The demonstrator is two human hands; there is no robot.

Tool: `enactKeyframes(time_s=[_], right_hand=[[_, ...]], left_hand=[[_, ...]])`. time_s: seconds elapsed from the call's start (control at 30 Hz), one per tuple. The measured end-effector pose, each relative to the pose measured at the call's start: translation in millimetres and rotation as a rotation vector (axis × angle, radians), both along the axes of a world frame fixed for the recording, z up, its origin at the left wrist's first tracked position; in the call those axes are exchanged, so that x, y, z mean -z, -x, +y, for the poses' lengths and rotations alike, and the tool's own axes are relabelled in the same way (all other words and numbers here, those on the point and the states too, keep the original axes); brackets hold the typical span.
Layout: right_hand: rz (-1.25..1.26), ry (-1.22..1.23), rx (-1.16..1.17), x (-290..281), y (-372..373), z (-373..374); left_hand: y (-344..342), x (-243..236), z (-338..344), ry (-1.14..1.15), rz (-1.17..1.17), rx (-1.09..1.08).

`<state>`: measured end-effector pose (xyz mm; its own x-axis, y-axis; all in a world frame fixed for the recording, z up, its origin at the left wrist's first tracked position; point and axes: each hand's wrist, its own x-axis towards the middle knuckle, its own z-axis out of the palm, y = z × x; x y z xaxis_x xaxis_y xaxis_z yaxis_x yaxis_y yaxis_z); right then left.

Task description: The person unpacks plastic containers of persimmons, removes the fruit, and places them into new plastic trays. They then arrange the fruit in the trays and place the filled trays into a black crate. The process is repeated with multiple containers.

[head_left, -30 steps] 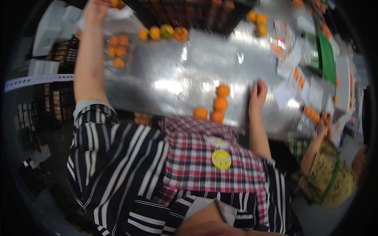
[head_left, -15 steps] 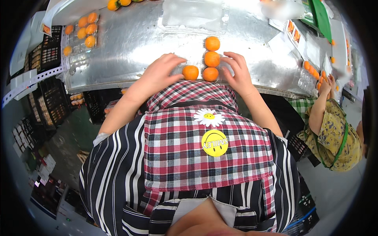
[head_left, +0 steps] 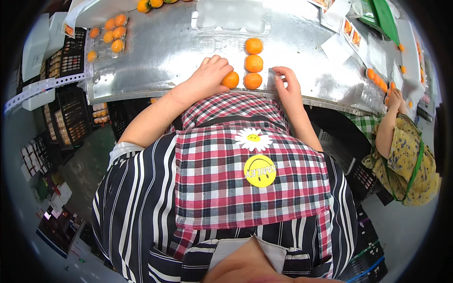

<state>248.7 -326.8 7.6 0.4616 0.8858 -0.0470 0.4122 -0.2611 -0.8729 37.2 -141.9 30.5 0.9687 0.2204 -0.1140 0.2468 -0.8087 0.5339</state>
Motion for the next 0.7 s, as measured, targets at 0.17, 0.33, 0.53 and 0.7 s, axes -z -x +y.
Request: enactKeyframes(time_s=[0.17, 0.33, 0.53, 0.7], right_hand=[[0.048, 0.049, -0.021, 9, -1, 24], [0.136, 0.108, 0.063, 23, -18, 22], [0.251, 0.109, 0.011, 15, -20, 27], [0.156, 0.023, -0.246, -20, -12, 40]], left_hand=[[-10, 14, 17, 0.097, -0.051, -0.074], [-8, 7, 9, 0.200, -0.048, -0.147], [2, -37, 13, 1.440, -0.182, -0.649], [7, -34, 9, 2.020, -0.477, -0.515]])
